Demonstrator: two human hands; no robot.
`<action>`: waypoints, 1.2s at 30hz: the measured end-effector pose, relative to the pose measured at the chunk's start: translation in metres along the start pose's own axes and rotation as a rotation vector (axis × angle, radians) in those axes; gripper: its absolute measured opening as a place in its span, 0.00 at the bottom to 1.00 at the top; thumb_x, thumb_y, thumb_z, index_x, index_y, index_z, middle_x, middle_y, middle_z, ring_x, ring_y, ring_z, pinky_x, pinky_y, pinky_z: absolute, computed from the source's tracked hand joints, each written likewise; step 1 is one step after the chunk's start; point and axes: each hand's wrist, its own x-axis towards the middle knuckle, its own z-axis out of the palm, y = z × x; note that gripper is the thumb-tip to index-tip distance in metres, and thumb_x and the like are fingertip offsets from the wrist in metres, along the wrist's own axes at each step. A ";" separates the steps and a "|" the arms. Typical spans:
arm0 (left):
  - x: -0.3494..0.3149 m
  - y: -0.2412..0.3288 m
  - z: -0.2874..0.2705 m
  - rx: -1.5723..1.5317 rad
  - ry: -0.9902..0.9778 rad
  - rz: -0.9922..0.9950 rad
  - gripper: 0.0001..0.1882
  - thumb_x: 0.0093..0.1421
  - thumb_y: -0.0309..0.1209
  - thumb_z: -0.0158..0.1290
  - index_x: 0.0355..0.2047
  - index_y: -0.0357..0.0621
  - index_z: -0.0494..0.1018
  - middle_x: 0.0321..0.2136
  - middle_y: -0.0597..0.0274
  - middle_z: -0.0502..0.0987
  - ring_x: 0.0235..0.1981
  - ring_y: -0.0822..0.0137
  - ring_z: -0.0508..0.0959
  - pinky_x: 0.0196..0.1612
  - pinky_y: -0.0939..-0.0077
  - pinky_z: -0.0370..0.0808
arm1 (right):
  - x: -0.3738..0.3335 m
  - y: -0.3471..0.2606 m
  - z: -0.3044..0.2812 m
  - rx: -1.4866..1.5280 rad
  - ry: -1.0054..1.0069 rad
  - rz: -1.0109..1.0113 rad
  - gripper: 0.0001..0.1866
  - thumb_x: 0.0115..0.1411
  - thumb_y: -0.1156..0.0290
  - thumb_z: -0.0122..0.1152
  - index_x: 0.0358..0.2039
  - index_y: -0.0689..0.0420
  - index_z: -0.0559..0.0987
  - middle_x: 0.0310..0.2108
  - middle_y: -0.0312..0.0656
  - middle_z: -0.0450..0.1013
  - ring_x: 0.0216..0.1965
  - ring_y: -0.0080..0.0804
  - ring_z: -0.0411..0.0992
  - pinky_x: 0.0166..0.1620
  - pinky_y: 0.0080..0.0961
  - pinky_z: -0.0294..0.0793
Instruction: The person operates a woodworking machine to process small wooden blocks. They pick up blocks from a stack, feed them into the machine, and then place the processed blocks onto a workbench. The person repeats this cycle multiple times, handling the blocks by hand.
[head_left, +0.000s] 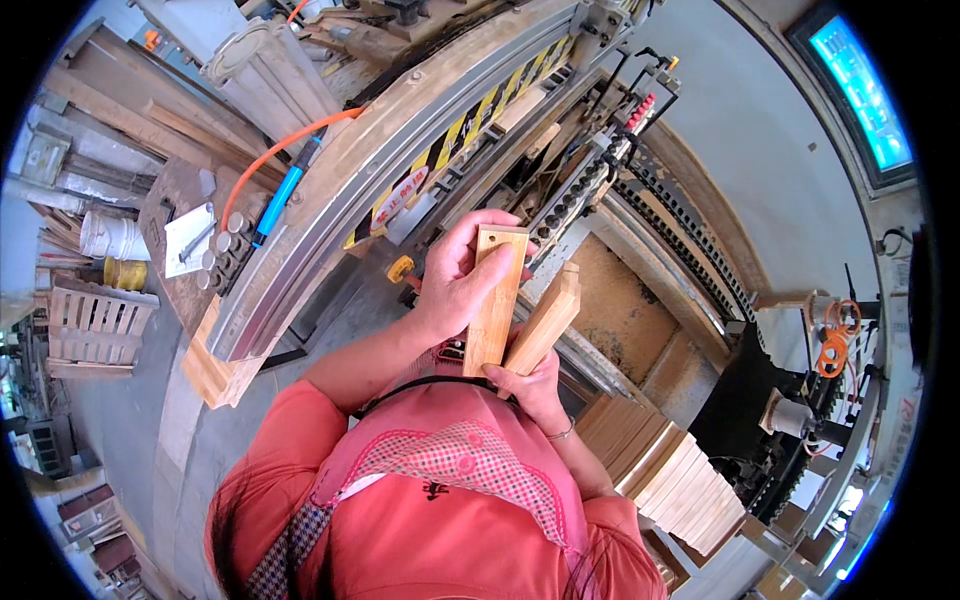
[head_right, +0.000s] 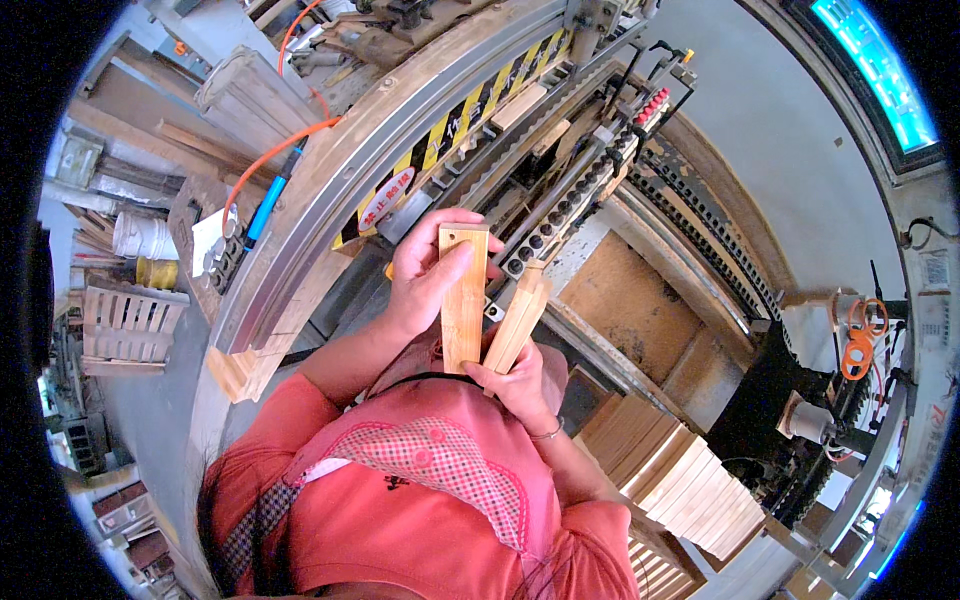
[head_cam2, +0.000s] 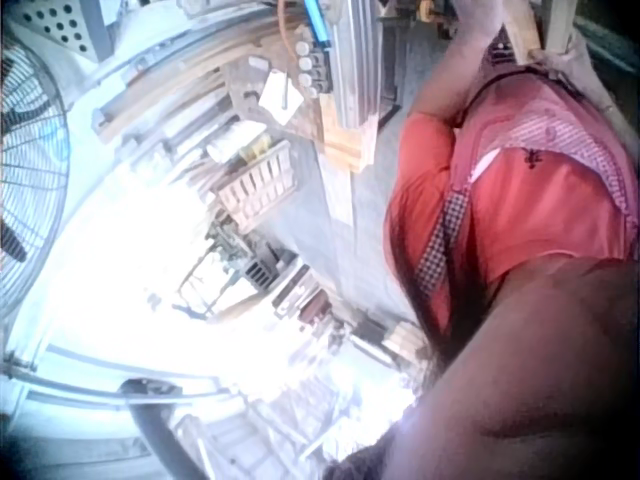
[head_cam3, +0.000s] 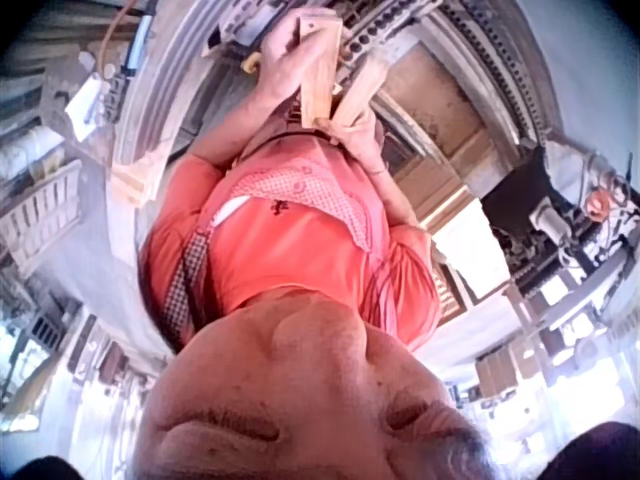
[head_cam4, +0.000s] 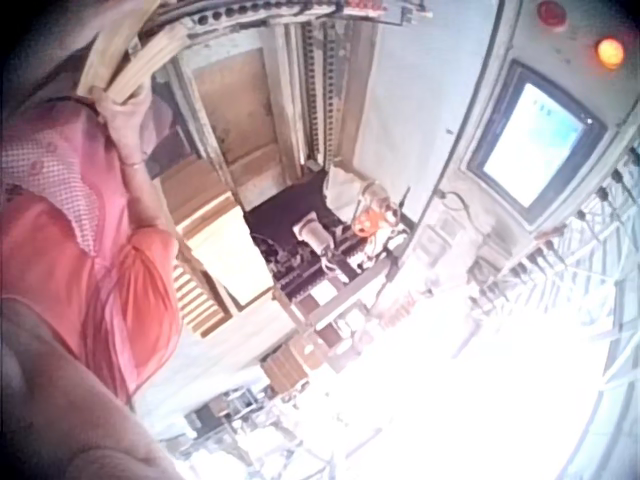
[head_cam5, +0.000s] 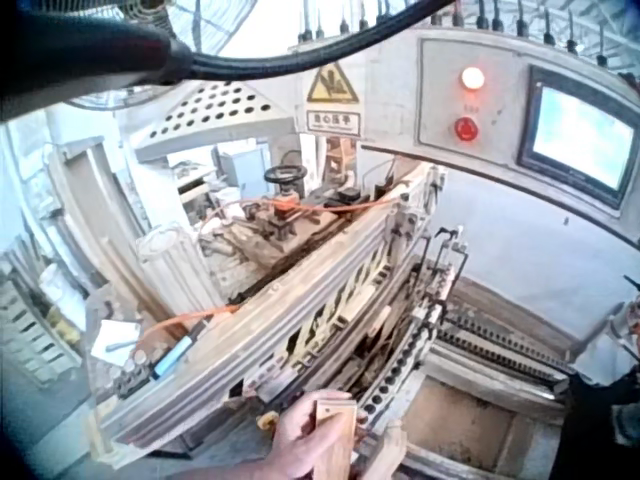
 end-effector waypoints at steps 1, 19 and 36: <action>0.000 0.001 0.000 0.043 0.002 0.013 0.16 0.60 0.30 0.48 0.47 0.37 0.62 0.37 0.53 0.75 0.34 0.69 0.77 0.38 0.75 0.76 | -0.001 -0.001 -0.002 0.016 -0.012 0.027 0.24 0.40 0.76 0.73 0.37 0.59 0.70 0.30 0.33 0.70 0.29 0.18 0.69 0.33 0.16 0.71; -0.010 0.012 0.001 0.322 -0.091 0.006 0.14 0.57 0.23 0.45 0.45 0.35 0.65 0.35 0.54 0.75 0.36 0.72 0.75 0.40 0.77 0.75 | -0.020 0.003 -0.005 0.049 -0.055 -0.050 0.26 0.38 0.76 0.73 0.38 0.59 0.70 0.32 0.33 0.69 0.32 0.20 0.68 0.37 0.17 0.70; -0.054 -0.040 -0.015 0.071 -0.324 -0.357 0.27 0.59 0.37 0.49 0.55 0.38 0.57 0.46 0.55 0.70 0.47 0.63 0.72 0.48 0.68 0.70 | -0.023 0.014 -0.005 0.304 0.025 0.027 0.26 0.42 0.76 0.71 0.42 0.60 0.70 0.34 0.35 0.72 0.34 0.19 0.70 0.37 0.17 0.73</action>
